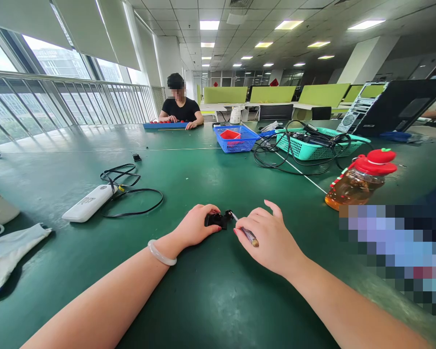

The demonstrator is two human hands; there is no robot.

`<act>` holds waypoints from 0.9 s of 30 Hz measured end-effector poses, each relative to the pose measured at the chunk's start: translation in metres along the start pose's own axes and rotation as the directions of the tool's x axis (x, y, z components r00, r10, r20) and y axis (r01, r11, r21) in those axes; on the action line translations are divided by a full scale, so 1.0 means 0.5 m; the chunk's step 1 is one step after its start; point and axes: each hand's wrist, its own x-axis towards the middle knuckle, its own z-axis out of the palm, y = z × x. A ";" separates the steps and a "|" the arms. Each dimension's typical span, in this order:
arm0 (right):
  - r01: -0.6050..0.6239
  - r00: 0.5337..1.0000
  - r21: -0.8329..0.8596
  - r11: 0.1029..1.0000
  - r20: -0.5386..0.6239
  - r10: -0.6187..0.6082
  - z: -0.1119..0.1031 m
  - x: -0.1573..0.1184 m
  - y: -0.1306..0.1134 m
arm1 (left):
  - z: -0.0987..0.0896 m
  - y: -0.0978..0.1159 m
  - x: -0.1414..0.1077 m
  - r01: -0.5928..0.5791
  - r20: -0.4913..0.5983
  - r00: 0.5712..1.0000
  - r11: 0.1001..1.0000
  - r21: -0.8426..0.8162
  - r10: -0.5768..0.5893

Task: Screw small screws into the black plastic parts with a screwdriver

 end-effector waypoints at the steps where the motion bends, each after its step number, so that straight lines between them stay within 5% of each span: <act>1: -0.026 1.000 0.006 1.000 -0.017 0.026 0.000 0.001 0.001 | 0.000 0.000 0.000 -0.003 0.004 1.000 1.000 0.006 0.003; 6: -0.180 0.979 0.237 0.955 -0.052 0.198 0.003 0.006 0.005 | -0.002 0.001 -0.003 -0.035 0.018 0.999 0.999 0.024 0.034; 13: -0.459 0.887 0.529 0.714 0.220 0.406 0.027 0.013 0.028 | -0.005 0.006 -0.005 -0.015 0.036 0.999 1.000 0.014 0.014; 20: -0.335 0.938 0.416 0.845 0.066 0.340 0.015 0.011 0.018 | -0.002 -0.001 -0.002 0.007 0.034 0.999 1.000 0.030 -0.008; 27: -0.364 0.931 0.398 0.842 0.161 0.327 0.011 0.010 0.011 | -0.003 0.002 0.002 0.032 0.041 0.999 0.998 0.053 -0.034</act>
